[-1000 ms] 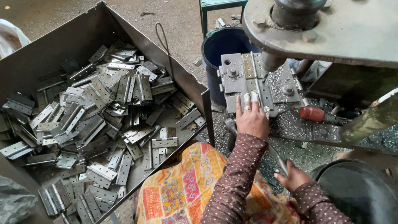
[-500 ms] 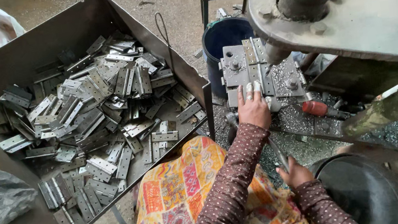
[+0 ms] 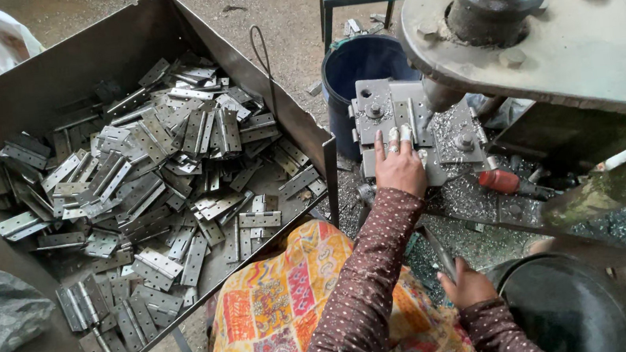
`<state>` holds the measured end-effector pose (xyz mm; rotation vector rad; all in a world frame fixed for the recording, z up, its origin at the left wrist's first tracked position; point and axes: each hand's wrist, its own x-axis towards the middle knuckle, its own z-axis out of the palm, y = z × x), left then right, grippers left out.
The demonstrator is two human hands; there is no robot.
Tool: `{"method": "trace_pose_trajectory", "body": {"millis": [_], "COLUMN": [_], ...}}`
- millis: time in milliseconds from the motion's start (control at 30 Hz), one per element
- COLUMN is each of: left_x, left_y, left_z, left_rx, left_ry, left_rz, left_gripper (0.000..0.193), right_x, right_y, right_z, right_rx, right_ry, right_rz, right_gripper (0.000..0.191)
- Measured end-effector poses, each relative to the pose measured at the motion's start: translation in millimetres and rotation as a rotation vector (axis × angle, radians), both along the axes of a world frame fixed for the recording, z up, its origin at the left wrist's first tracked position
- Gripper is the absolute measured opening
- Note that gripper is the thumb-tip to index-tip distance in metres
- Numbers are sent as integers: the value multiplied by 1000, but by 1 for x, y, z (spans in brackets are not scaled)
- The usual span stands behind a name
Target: The person repeatedly picks metal hinge blanks from a bin, places them into a press machine, and operates the lever to punch holes. Finished pieces are returned to the bin after each cycle.
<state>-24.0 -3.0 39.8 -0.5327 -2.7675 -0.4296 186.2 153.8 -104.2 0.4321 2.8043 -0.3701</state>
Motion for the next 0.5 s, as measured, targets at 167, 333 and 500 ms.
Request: {"method": "trace_pose_trajectory", "body": {"millis": [167, 333, 500], "left_x": [-5, -28, -30], "left_y": [1, 5, 7], "left_z": [5, 11, 14], "left_rx": [-38, -14, -96], "left_ry": [-15, -108, -137], "left_rz": [-14, -6, -28], "left_gripper": [30, 32, 32], "right_x": [-28, -29, -3], "right_y": [22, 16, -1], "right_z": [40, 55, 9], "right_rx": [5, 29, -7], "right_ry": [-104, -155, -78], "right_rz": [80, 54, -9], "right_gripper": [64, 61, 55]}}
